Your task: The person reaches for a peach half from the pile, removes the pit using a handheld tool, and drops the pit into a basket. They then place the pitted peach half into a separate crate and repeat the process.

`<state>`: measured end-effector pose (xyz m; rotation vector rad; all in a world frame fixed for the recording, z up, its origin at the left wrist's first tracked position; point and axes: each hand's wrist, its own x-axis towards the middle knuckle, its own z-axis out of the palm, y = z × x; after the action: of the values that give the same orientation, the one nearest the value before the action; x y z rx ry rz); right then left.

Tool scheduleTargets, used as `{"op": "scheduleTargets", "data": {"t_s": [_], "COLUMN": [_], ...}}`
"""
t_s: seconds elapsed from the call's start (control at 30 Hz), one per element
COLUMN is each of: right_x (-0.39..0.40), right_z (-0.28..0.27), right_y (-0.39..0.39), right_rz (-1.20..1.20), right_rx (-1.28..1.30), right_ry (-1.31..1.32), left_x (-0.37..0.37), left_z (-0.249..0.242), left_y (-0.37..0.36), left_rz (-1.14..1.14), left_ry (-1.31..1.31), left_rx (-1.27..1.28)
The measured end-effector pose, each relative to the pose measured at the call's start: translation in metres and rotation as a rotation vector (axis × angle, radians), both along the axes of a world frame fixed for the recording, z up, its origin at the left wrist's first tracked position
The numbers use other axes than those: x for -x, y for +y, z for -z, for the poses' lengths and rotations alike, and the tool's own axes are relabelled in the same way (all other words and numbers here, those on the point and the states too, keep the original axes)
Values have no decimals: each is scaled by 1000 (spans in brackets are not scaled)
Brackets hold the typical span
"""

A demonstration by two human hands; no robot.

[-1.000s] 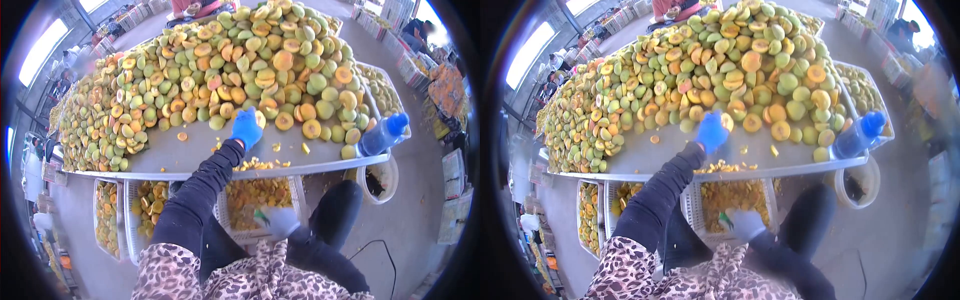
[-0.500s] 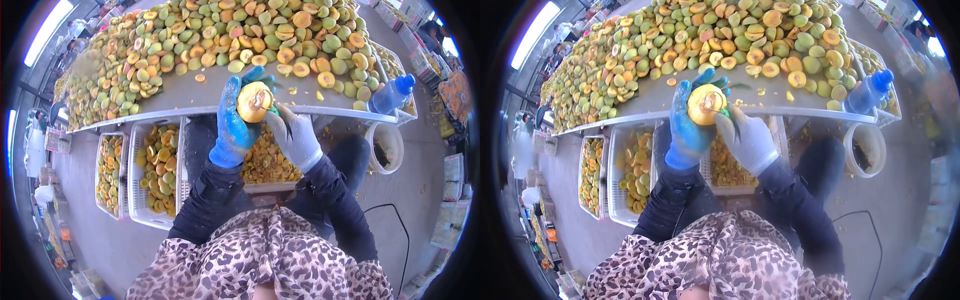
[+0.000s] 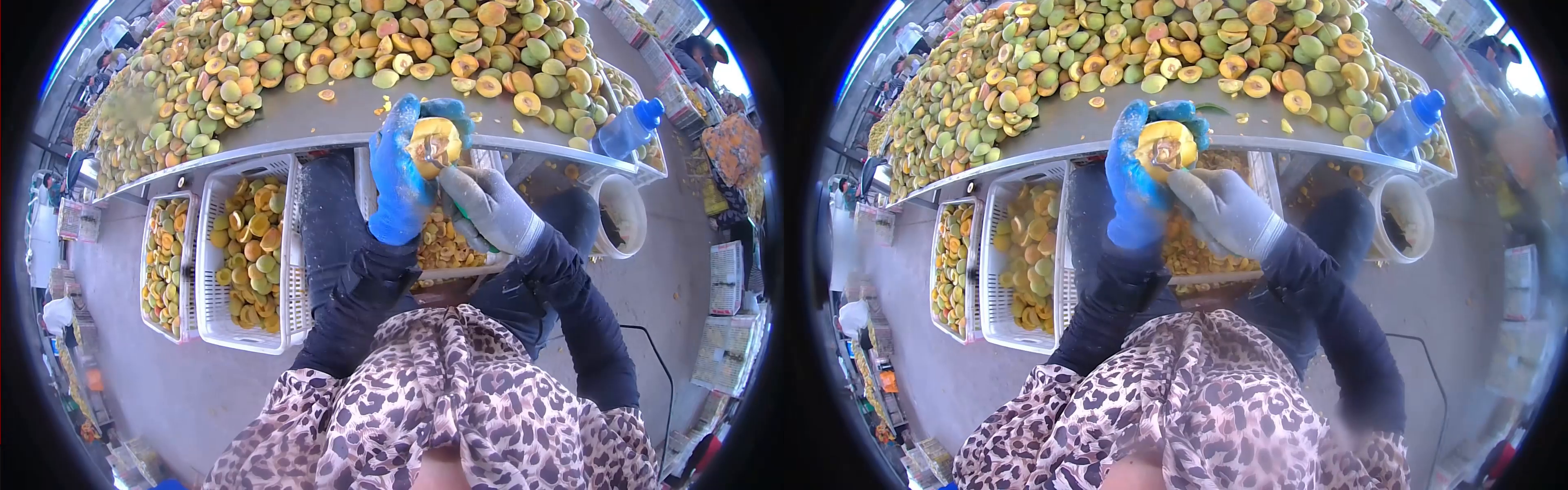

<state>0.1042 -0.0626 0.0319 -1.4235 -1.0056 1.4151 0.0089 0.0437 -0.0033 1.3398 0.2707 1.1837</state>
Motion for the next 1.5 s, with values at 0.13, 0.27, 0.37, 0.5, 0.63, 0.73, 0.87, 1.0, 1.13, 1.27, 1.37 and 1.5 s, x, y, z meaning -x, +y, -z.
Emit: {"op": "scheduleTargets", "data": {"t_s": [0.13, 0.27, 0.37, 0.5, 0.63, 0.73, 0.87, 1.0, 1.13, 1.27, 1.37, 1.5], "right_x": [-2, -3, 4, 2, -3, -3, -4, -1, -7, -1, 6, -9], "right_z": [-4, 0, 1, 4, 11, 17, 4, 9, 23, 30, 31, 116], "right_y": [-1, -1, -4, -6, -11, -10, -16, -15, -17, -13, -11, 1], "right_rz": [13, -39, -1, -53, -80, -135, -106, -133, -227, -211, -42, 79], "right_rx": [-40, 52, 62, 78, 153, 112, 345, 392, 408, 344, 300, 179], "right_ry": [-312, -181, -221, -164, -4, -221, 353, 214, 840, 1008, 351, -385], "left_x": [-2, -2, -1, -6, 6, 9, 13, 20, 14, 6, 10, 25], "left_z": [3, 5, -3, 5, -9, 4, 15, 25, 27, 40, 57, 74], "left_y": [-1, -9, -14, -9, -11, 2, -9, 0, -9, -1, 14, 49], "left_rz": [-133, -192, -1, 6, 203, 282, 233, 240, 346, 98, 132, 67], "left_ry": [109, 97, -18, -20, 45, 278, 35, 260, -54, -101, -321, -408], "left_rx": [-221, -5, 212, 292, 390, 259, 349, -56, 247, 547, 847, 1053]}}
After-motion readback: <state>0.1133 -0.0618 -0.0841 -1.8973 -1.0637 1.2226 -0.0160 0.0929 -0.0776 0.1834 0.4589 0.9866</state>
